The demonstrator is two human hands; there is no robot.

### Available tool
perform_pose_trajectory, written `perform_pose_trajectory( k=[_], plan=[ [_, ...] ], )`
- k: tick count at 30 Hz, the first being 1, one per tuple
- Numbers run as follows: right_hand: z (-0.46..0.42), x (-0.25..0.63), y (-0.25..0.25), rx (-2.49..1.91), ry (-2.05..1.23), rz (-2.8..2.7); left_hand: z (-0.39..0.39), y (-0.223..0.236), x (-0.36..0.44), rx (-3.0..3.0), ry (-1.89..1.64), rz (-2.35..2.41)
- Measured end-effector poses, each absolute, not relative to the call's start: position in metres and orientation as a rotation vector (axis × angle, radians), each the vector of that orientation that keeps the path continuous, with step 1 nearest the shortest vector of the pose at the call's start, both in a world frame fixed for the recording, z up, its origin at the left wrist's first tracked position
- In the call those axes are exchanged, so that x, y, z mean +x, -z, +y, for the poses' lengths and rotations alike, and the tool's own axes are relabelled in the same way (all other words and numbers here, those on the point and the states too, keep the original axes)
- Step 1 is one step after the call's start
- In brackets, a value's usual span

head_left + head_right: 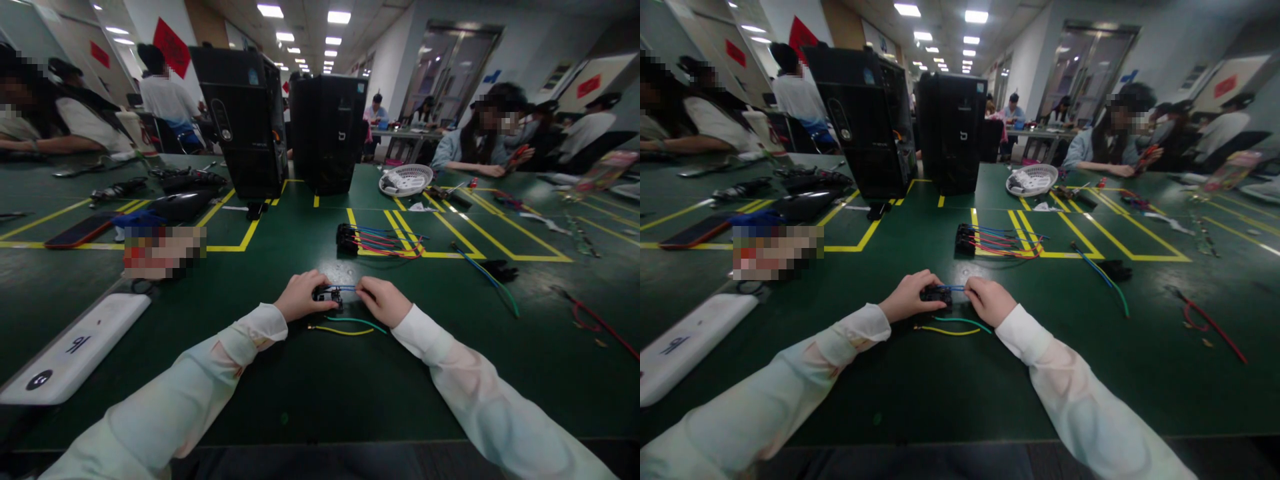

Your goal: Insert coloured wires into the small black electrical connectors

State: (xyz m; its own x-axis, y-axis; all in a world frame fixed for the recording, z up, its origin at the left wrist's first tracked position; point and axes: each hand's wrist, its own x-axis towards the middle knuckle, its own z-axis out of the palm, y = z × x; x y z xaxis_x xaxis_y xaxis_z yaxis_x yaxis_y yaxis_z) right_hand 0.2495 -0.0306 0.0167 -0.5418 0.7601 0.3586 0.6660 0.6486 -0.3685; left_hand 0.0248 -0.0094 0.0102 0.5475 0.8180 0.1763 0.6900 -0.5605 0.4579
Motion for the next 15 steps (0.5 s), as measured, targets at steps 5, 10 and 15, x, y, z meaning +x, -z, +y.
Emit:
perform_pose_trajectory(
  k=[5,10,15],
  plan=[
    [-0.0284,0.2499,-0.0162,-1.096,-0.168,-2.33,-0.009,-0.0112,0.025,2.463,-0.528,1.239],
    [-0.0288,0.251,-0.0176,-1.112,-0.195,-2.399,-0.0085,-0.01,0.0244,2.467,-0.527,1.232],
    [-0.0295,0.2486,-0.0187,-1.067,-0.162,-2.334,-0.0082,-0.0091,0.0246,2.476,-0.525,1.233]
  ],
)
